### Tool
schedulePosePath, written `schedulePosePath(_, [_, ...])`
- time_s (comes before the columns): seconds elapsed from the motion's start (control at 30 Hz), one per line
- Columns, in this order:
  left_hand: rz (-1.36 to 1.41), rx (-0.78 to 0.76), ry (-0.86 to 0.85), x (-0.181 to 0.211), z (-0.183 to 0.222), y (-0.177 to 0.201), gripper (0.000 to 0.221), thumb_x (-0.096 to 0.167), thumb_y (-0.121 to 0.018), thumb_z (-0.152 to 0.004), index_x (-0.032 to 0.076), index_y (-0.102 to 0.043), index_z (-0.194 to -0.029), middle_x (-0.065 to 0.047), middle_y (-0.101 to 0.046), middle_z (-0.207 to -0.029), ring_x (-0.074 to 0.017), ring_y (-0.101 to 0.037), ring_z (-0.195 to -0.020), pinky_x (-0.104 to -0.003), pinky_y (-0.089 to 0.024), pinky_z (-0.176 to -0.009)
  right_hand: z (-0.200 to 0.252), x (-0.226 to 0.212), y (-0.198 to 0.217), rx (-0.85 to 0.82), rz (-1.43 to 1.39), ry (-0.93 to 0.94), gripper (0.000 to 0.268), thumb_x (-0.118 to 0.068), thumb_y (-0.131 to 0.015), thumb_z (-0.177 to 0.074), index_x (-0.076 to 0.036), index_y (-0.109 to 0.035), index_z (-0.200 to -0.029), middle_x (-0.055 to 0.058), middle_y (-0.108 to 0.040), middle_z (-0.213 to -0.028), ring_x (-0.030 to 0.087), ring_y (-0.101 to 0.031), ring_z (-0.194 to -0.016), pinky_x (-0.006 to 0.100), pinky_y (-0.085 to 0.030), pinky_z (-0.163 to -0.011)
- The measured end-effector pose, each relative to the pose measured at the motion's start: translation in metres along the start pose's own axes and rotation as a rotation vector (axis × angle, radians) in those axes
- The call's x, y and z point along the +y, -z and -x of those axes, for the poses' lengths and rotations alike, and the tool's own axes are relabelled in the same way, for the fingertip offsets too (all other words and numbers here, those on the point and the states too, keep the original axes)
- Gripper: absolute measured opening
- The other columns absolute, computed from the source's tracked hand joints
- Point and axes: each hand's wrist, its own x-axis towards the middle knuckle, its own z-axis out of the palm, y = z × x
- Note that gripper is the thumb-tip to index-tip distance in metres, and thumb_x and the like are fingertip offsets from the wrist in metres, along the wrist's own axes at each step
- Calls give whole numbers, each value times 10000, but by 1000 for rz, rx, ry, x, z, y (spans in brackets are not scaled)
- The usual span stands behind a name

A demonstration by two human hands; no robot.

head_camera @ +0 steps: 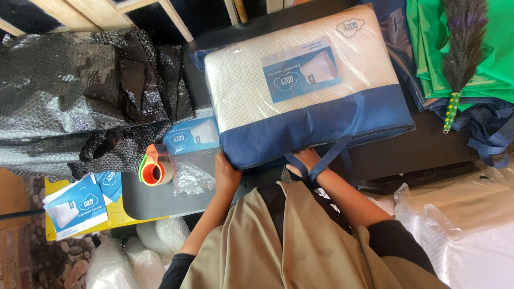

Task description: The person places a pillow into a blue bag, inserts flyers, uses a duster on the bag, and then wraps the bag in black bubble wrap by hand.

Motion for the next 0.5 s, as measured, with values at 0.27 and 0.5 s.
schedulePosePath(0.27, [202,-177,114,-2,-8,22,931,255,-891,-710,41,-308,-1404,-287,-511,-1298,-546,-586,-1200,-633,-508,-1030,-20,-42,34,-71,-197,-291,443,-239,-711,-925,-23,-663,-1308,273,-665,-1234,536,-611,-1133,650,-514,-997])
schedulePosePath(0.5, [757,-471,392,-39,-5,45,639,524,-723,-965,20,-545,-1314,-258,-588,-1272,-410,-577,-1243,-564,-475,-1054,-42,-77,4,-523,-769,-194,467,-383,-832,-885,-106,-742,-1252,156,-769,-1004,209,-678,-911,381,-573,-840])
